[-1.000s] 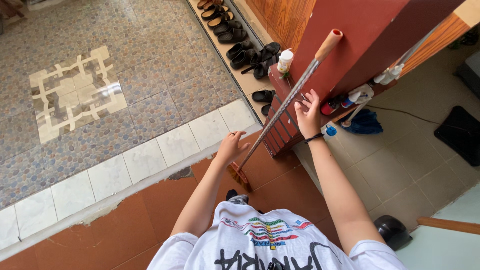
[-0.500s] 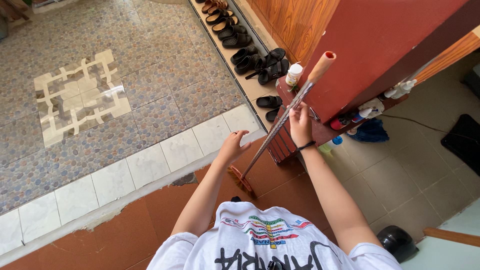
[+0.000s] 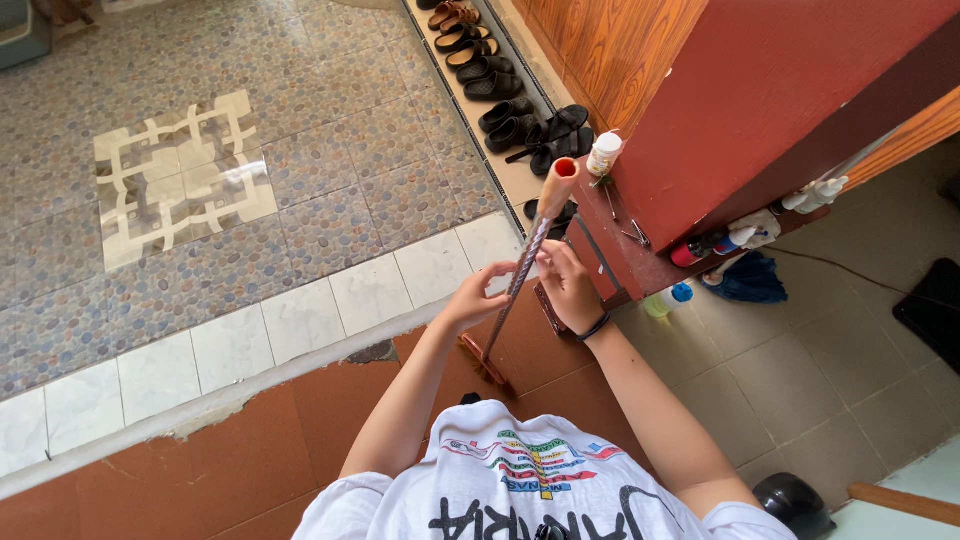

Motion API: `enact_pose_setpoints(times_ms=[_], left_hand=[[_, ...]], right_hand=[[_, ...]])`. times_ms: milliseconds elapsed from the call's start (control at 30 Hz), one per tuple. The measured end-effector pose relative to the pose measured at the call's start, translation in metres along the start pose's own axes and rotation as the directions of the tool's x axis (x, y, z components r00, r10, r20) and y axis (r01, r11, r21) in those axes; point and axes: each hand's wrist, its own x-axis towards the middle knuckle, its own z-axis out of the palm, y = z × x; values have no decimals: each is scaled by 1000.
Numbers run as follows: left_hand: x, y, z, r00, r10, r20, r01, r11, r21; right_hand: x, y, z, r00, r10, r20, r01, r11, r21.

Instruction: The person attaches a broom head to a metal handle by hand and then secures the joint by wrapping tape around the pole.

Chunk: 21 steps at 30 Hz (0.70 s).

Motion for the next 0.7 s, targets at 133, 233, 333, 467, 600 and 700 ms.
enact_pose_setpoints(times_ms=[133, 233, 333, 467, 600, 700], left_hand=[[-10, 7, 13, 1000, 4, -27, -6, 995, -101], [-21, 6, 23, 995, -99, -9, 97, 983, -158], [-36, 5, 39, 986, -165, 4, 165, 981, -105], [-59, 8, 66, 973, -230, -28, 229, 972, -44], [-81, 9, 88, 963, -263, -66, 263, 965, -13], [-97, 10, 102, 960, -254, -117, 253, 967, -24]], right_hand=[[-7, -22, 1, 995, -23, 97, 14, 996, 88], [-16, -35, -1, 985, -14, 174, -6, 994, 113], [-30, -50, -4, 979, 8, 204, -40, 988, 152], [-47, -73, -5, 982, -43, 182, -28, 928, 371], [-67, -87, -8, 976, 90, 196, -185, 816, 548], [-78, -92, -20, 977, -78, 196, -45, 831, 555]])
